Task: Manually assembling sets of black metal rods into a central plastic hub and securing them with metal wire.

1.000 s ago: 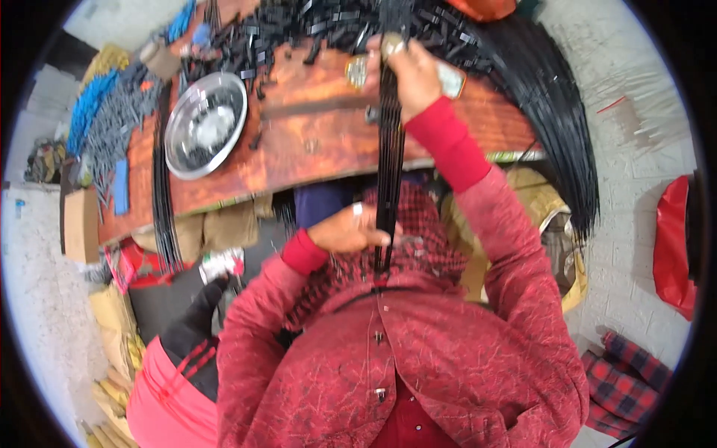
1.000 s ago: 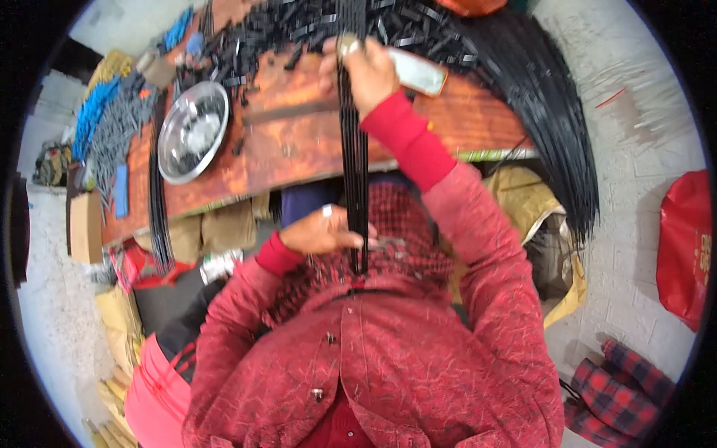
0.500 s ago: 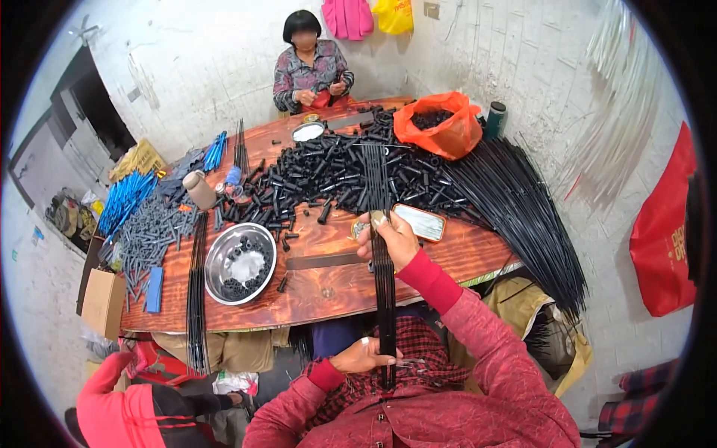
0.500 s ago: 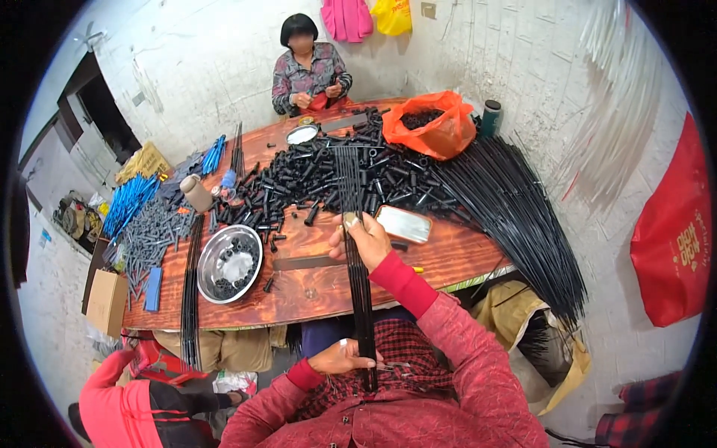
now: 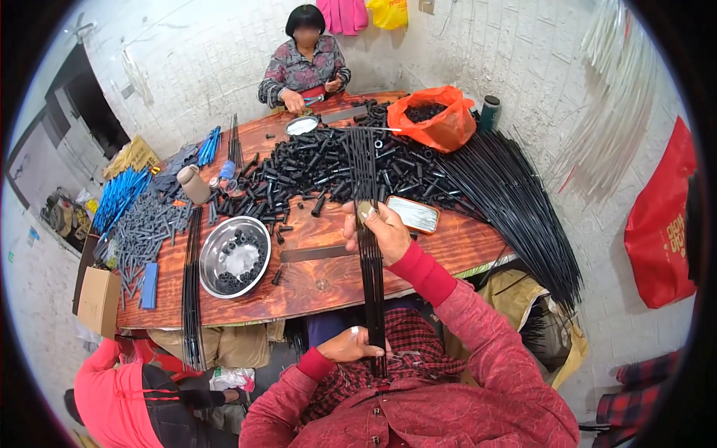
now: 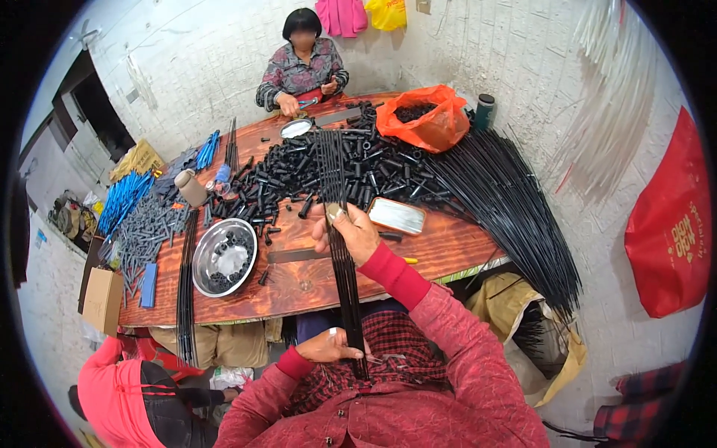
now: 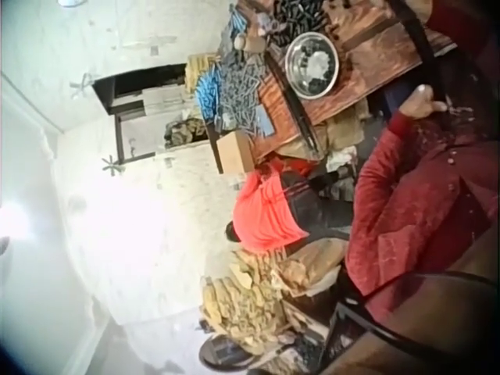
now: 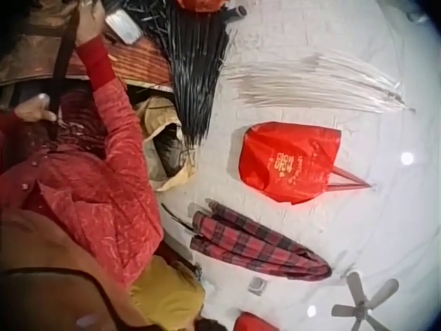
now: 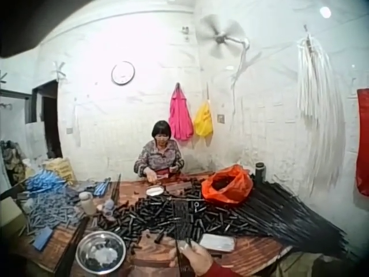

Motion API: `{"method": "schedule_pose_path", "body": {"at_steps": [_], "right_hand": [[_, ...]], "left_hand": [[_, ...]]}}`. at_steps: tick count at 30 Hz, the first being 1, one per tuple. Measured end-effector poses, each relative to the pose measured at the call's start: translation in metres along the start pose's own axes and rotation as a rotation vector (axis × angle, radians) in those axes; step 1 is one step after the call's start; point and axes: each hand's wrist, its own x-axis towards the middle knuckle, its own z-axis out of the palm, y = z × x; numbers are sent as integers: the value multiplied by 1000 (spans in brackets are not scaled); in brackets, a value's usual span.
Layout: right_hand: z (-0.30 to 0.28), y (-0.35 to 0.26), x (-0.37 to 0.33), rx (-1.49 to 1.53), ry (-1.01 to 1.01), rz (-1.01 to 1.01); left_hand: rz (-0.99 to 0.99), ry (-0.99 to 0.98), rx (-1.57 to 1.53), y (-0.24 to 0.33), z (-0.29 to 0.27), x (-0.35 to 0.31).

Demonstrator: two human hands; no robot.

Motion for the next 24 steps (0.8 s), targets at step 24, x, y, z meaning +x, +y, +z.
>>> {"method": "schedule_pose_path", "body": {"at_steps": [24], "right_hand": [[-4, 0, 5, 50, -11, -15]], "left_hand": [[-61, 13, -37, -11, 15, -3]]}}
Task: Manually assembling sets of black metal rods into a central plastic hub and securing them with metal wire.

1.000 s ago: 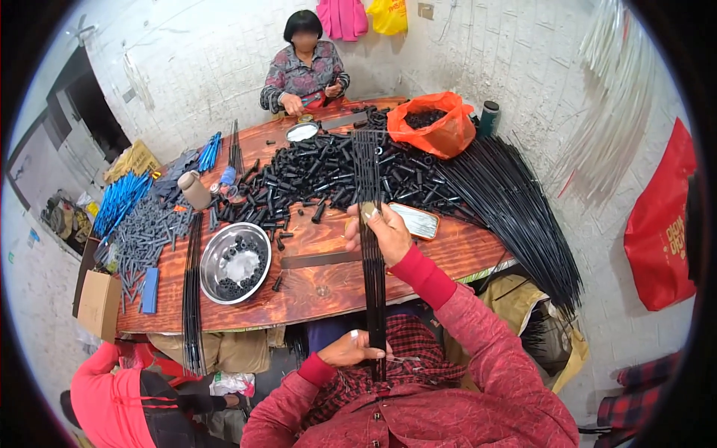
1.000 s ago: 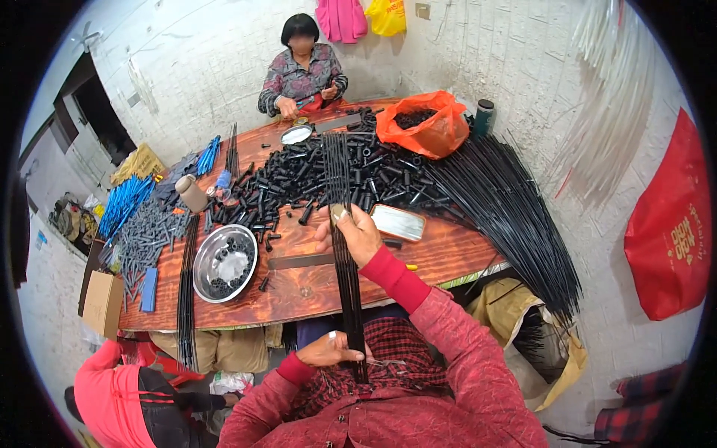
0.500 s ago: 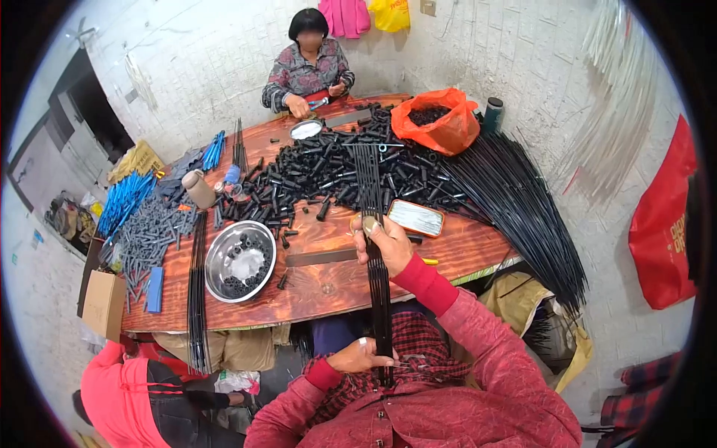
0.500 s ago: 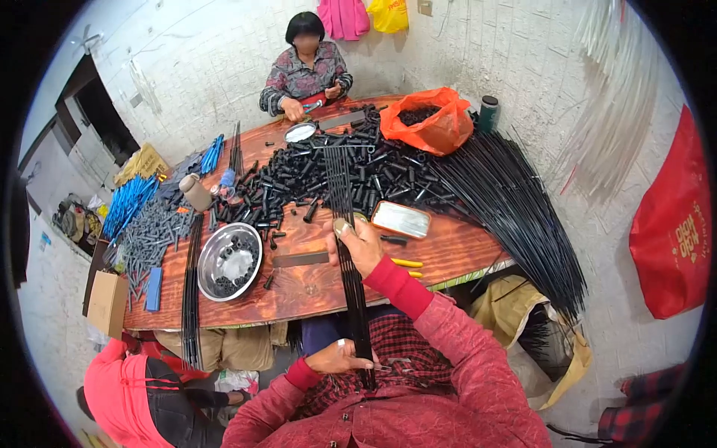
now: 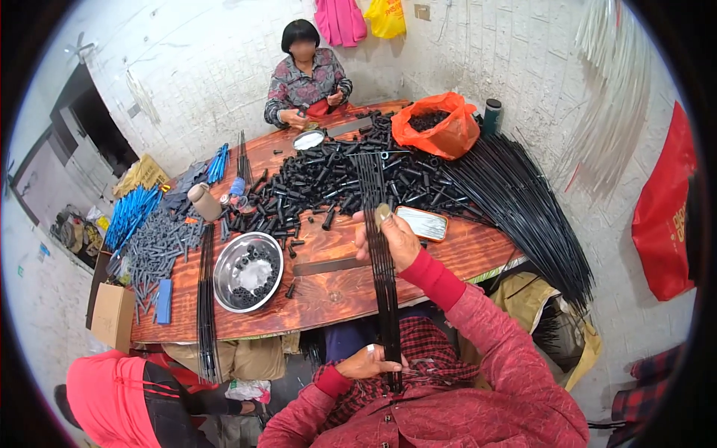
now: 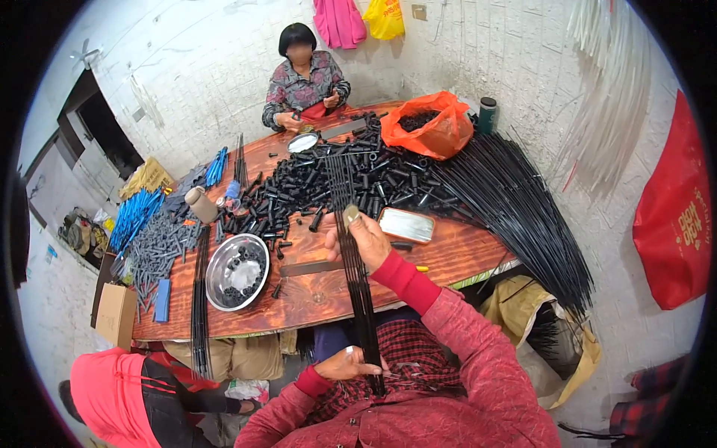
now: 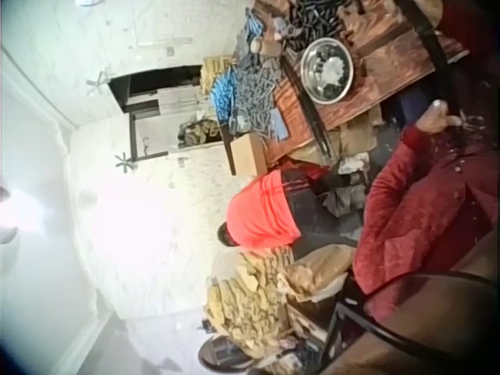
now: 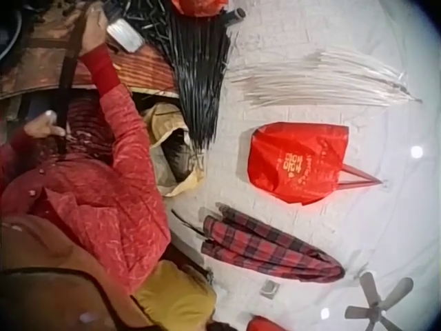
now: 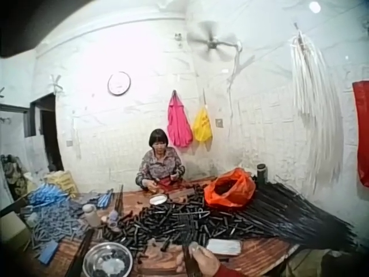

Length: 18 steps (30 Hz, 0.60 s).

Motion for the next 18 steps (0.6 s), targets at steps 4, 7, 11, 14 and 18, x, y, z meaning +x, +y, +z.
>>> {"method": "schedule_pose_path", "body": {"at_steps": [4, 7, 11, 14, 18], "right_hand": [[6, -9, 6, -38, 24, -17], [12, -5, 7, -62, 72, -51], [7, -3, 13, -45, 93, -91], [10, -12, 18, -94, 128, -91], [12, -20, 24, -97, 123, -73]], "left_hand": [[12, 3, 71, 10, 7, -4], [-10, 6, 83, 18, 9, -6], [41, 32, 69, 9, 8, -3], [50, 36, 60, 17, 3, -3], [85, 22, 94, 28, -2, -4]]}}
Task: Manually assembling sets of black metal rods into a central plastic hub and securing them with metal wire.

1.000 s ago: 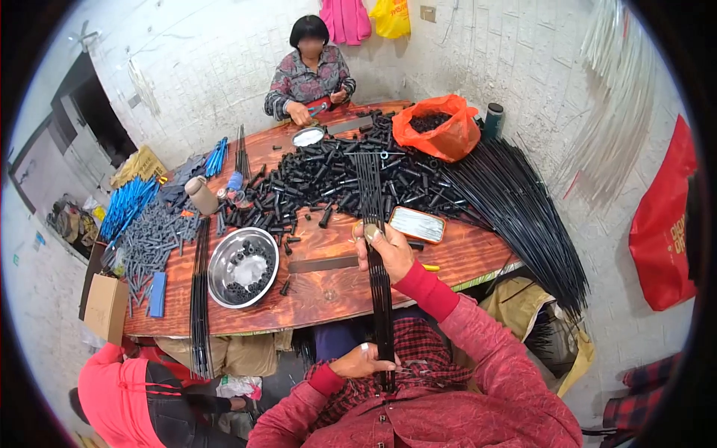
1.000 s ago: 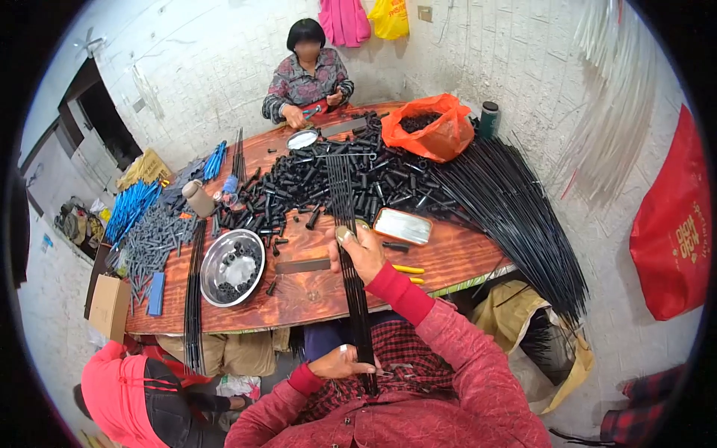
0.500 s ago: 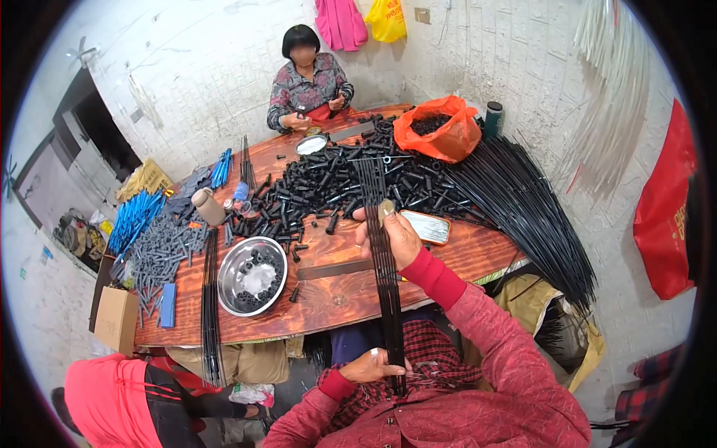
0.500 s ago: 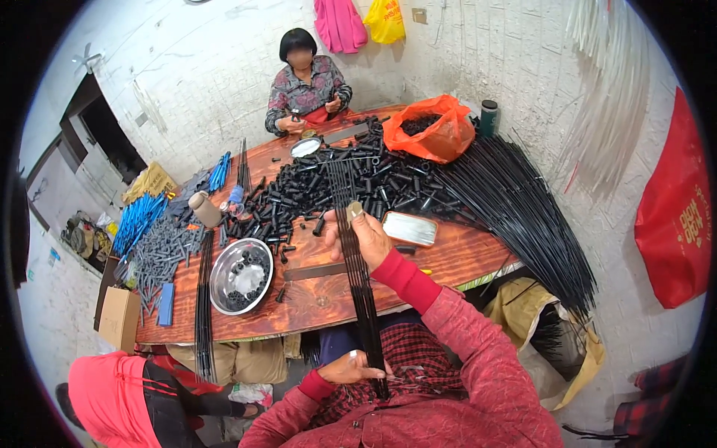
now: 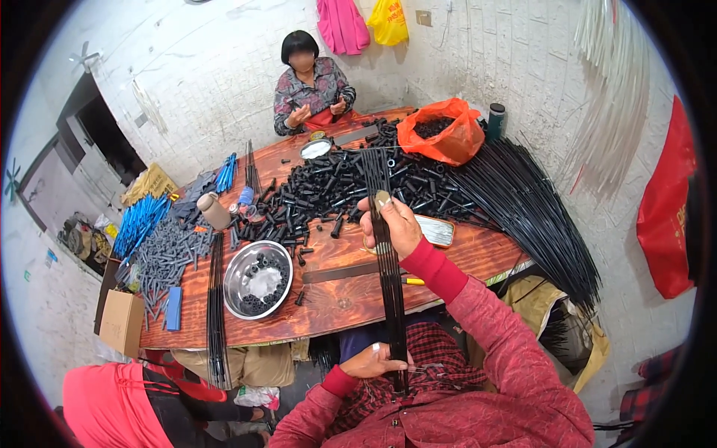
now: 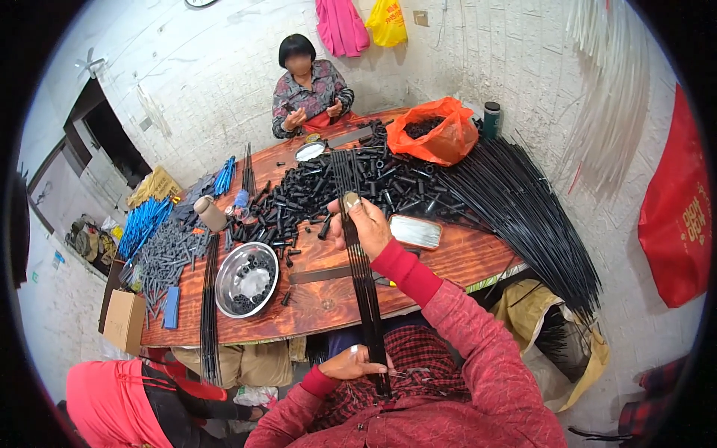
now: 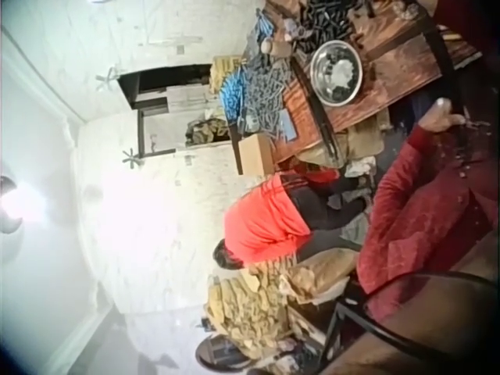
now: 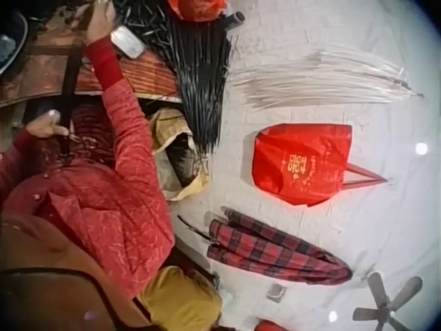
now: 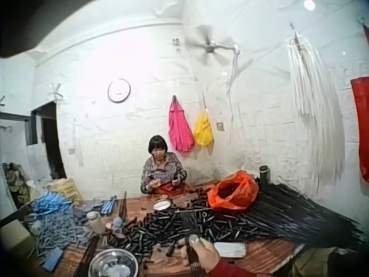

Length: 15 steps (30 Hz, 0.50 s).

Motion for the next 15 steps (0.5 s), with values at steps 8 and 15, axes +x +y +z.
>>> {"method": "schedule_pose_path", "body": {"at_steps": [8, 15], "right_hand": [[-15, -4, 8, 198, -159, 38], [-24, -25, 31, 607, -226, 30]], "left_hand": [[-155, -76, 152, 2, 9, 0], [-66, -97, 153, -26, 5, 5]]}}
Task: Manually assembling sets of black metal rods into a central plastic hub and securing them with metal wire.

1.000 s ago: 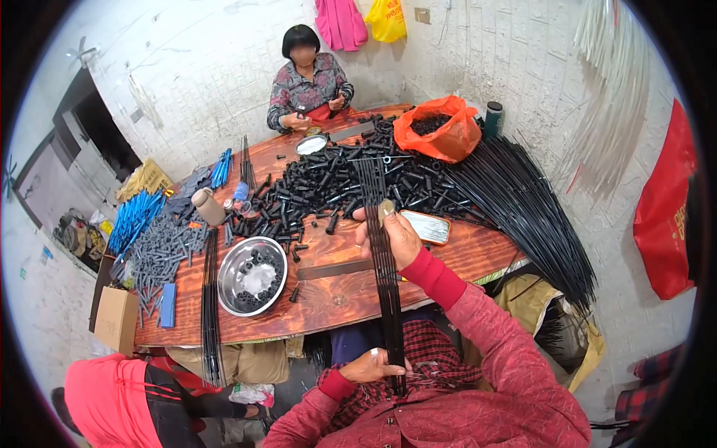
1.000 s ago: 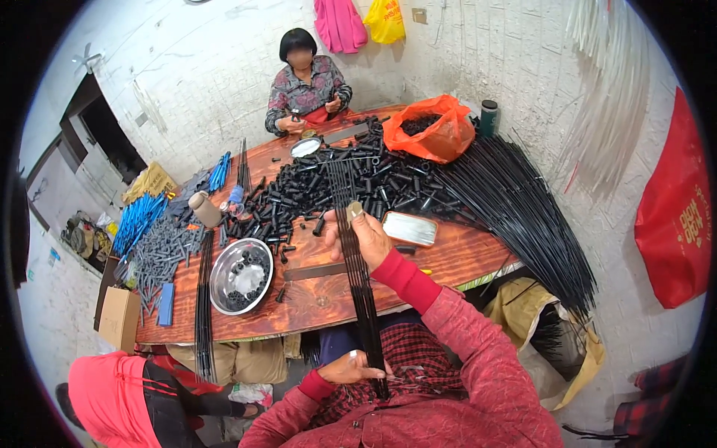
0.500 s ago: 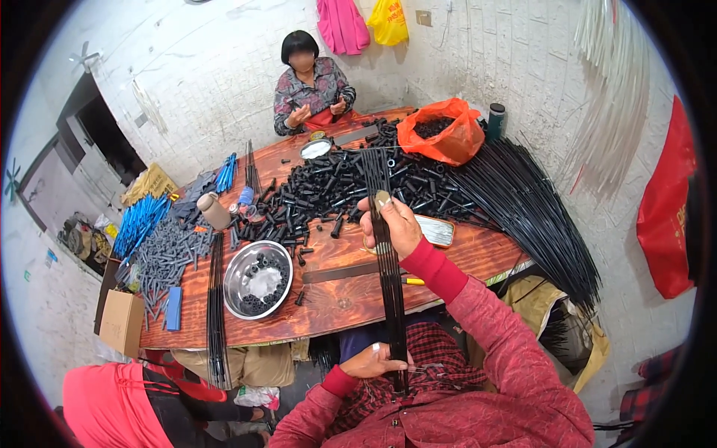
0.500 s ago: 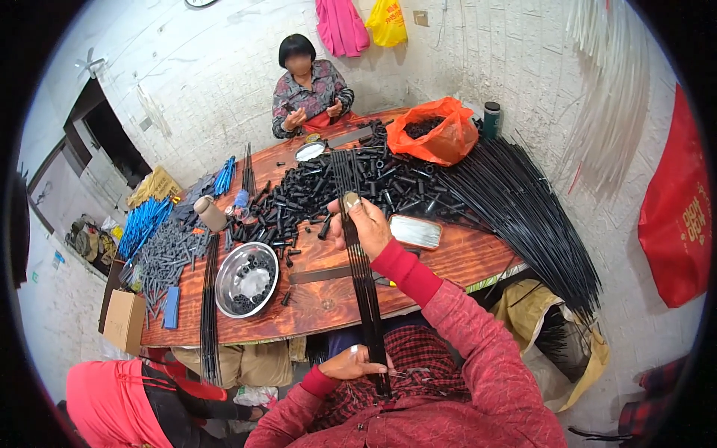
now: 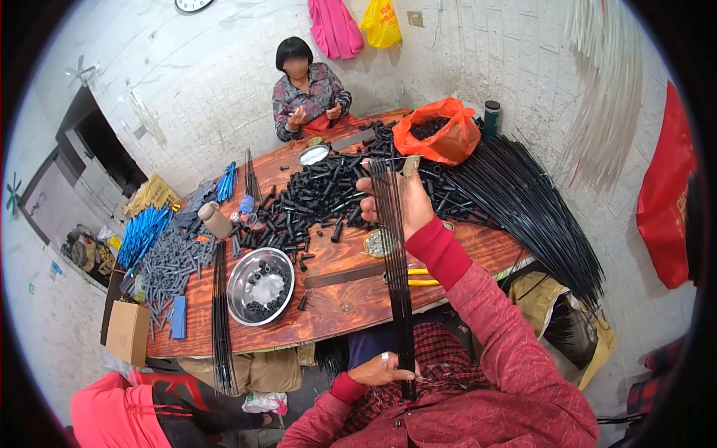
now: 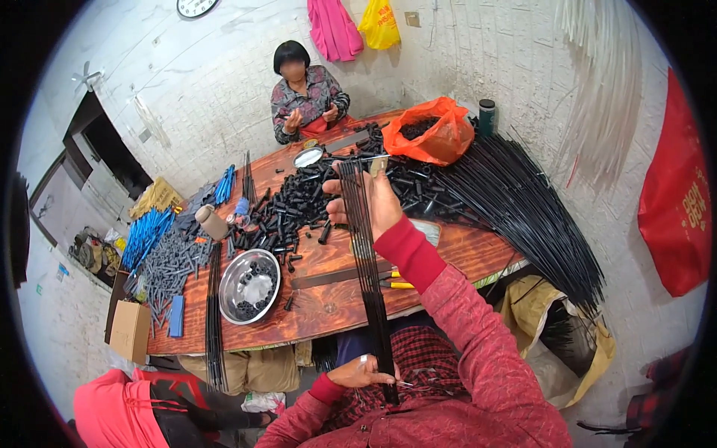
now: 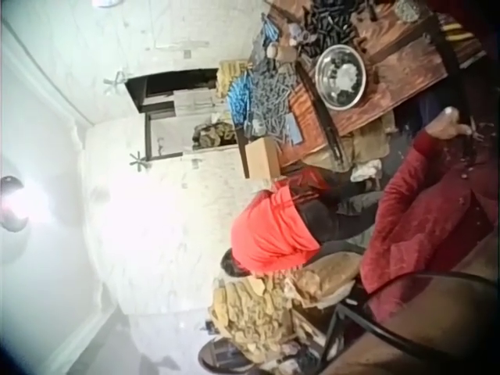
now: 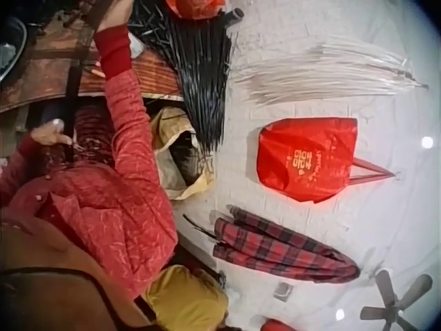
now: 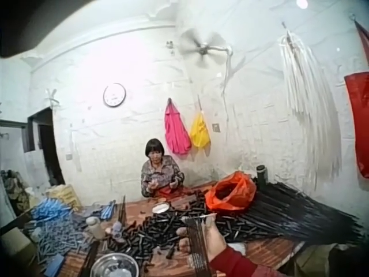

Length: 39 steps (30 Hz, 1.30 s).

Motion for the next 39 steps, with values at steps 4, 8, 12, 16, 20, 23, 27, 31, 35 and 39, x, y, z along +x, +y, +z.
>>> {"method": "schedule_pose_path", "body": {"at_steps": [4, 8, 12, 16, 20, 23, 27, 31, 35, 39], "right_hand": [[8, -10, 2, 66, -88, -13], [16, -20, -3, 114, -119, -14], [22, -21, -2, 112, -103, -8], [18, -22, 0, 75, -67, -1], [14, -20, 0, 32, -33, -12], [-1, -17, 2, 74, -53, -20], [-5, -17, 0, 81, -9, -43], [-2, -22, -1, 54, 1, -54], [9, -27, -5, 18, 5, -51], [8, -22, -12, -110, 39, -6]], "left_hand": [[-1, 6, 65, 24, 3, -6], [-149, 59, 183, -44, -6, 8], [96, 22, -19, -8, 2, -1], [79, 14, -46, 3, 3, -3], [-49, -6, 15, 3, 0, -3], [-4, -37, 13, 0, 1, 0], [1, -27, -34, 2, 1, 1], [11, -36, -36, -3, -1, 3], [18, -34, -59, -6, -1, 5], [12, -28, -96, -3, -1, 3]]}}
